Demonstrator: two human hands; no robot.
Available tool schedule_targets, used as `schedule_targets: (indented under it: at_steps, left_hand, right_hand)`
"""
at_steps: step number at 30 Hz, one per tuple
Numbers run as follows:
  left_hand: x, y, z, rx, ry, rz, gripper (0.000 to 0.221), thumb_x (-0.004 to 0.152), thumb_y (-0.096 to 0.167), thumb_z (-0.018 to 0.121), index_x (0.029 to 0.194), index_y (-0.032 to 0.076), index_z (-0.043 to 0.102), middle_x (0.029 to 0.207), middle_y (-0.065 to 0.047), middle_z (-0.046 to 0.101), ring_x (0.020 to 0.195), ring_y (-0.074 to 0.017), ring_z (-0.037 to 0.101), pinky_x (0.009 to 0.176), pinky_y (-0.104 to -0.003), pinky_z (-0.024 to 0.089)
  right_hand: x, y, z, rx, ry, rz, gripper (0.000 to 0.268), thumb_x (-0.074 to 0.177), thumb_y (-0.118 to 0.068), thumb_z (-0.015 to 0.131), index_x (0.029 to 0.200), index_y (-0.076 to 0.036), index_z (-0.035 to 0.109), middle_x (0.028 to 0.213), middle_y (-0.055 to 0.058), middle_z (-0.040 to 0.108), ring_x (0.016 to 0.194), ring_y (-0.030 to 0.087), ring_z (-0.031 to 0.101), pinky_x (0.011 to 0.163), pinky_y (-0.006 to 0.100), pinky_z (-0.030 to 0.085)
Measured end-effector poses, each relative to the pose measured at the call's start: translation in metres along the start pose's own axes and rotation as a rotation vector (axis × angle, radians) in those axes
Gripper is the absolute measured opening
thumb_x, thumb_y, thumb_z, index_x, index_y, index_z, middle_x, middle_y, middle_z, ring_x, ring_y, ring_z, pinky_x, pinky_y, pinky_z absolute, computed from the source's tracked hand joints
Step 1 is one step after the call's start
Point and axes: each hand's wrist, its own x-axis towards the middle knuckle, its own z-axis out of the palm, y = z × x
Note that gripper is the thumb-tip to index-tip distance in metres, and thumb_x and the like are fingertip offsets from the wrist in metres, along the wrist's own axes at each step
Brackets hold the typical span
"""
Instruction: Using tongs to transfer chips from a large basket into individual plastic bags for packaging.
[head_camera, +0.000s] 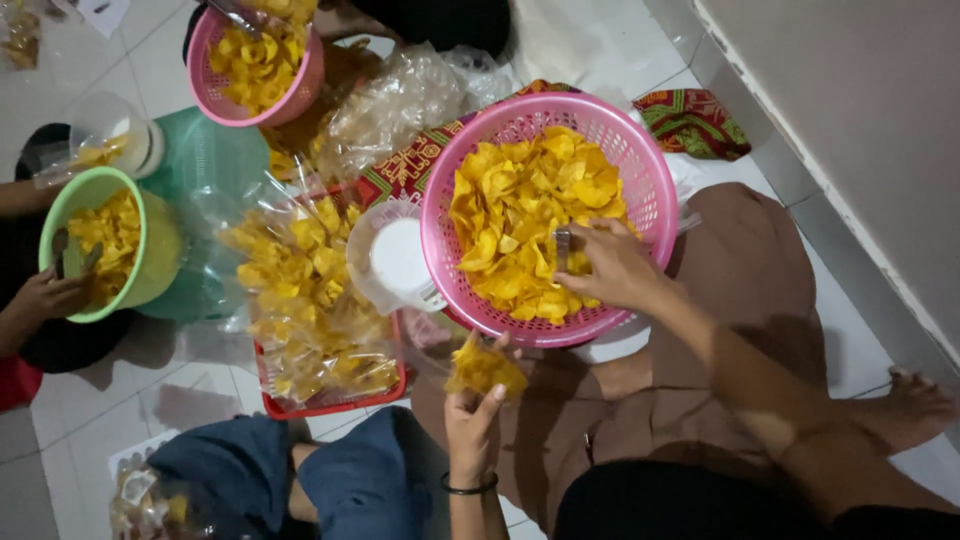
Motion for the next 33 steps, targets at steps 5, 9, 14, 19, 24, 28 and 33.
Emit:
schedule_targets:
  at_steps: [5,9,14,19,24,28,33]
  left_hand:
    - [-0.001,-0.030,-0.029,-0.004,0.075,-0.028,0.068,0.090,-0.001,0.071,0.153,0.001,0.048,0.142,-0.021,0.067,0.122,-0.0338,0.070,0.108,-0.047,0.055]
    - [0.004,-0.003,-0.004,-0.117,-0.080,0.062,0.080,0.092,-0.005,0.066,0.165,0.002,0.032,0.153,-0.027,0.058,0.128,-0.0397,0.066,0.098,-0.052,0.064]
    - [0.001,-0.006,-0.003,-0.133,-0.066,0.051,0.079,0.094,-0.007,0.064,0.165,0.004,0.032,0.152,-0.025,0.059,0.128,-0.0385,0.066,0.101,-0.051,0.062]
    - [0.000,-0.003,0.000,-0.138,-0.085,0.042,0.080,0.093,-0.009,0.062,0.166,0.003,0.032,0.153,-0.024,0.057,0.129,-0.0361,0.064,0.104,-0.049,0.059]
    - [-0.001,-0.003,-0.003,-0.051,-0.038,0.055,0.080,0.092,-0.004,0.066,0.165,0.004,0.035,0.151,-0.024,0.061,0.130,-0.0394,0.066,0.105,-0.047,0.060]
    - [0.000,-0.009,-0.005,-0.018,-0.013,0.013,0.079,0.093,-0.001,0.067,0.165,0.007,0.034,0.153,-0.023,0.061,0.130,-0.0375,0.067,0.106,-0.048,0.060]
    - [-0.006,-0.036,-0.024,0.004,0.084,0.040,0.049,0.095,0.001,0.072,0.142,-0.005,0.059,0.132,-0.019,0.069,0.114,-0.0276,0.069,0.100,-0.041,0.055]
  right_hand:
    - [-0.006,-0.008,-0.022,0.231,0.167,-0.034,0.034,0.090,-0.032,0.079,0.119,-0.014,0.075,0.118,0.008,0.078,0.112,0.030,0.068,0.095,0.048,0.055]
    - [-0.005,-0.007,-0.037,0.311,0.185,0.006,0.044,0.083,-0.037,0.086,0.114,-0.008,0.075,0.095,0.010,0.080,0.068,0.021,0.072,0.064,0.034,0.061]
    - [0.000,-0.014,-0.032,-0.003,-0.197,0.212,0.083,0.080,-0.042,0.089,0.151,-0.016,0.054,0.115,0.008,0.072,0.103,0.026,0.068,0.091,0.044,0.058]
    - [-0.002,0.005,-0.009,-0.138,-0.135,-0.008,0.075,0.084,-0.041,0.085,0.147,-0.012,0.056,0.131,0.013,0.070,0.124,0.036,0.062,0.097,0.054,0.059]
    - [-0.008,0.015,-0.014,0.098,-0.017,0.036,0.048,0.089,-0.040,0.080,0.125,-0.011,0.067,0.107,0.010,0.073,0.093,0.026,0.071,0.089,0.044,0.059]
    - [-0.010,-0.010,-0.042,0.251,0.060,0.110,0.049,0.083,-0.040,0.087,0.121,-0.013,0.075,0.110,0.009,0.077,0.107,0.028,0.070,0.095,0.047,0.058]
    - [-0.015,-0.042,-0.077,0.562,0.309,-0.055,0.066,0.079,-0.005,0.088,0.139,-0.009,0.060,0.139,0.012,0.069,0.126,0.027,0.070,0.114,0.037,0.060]
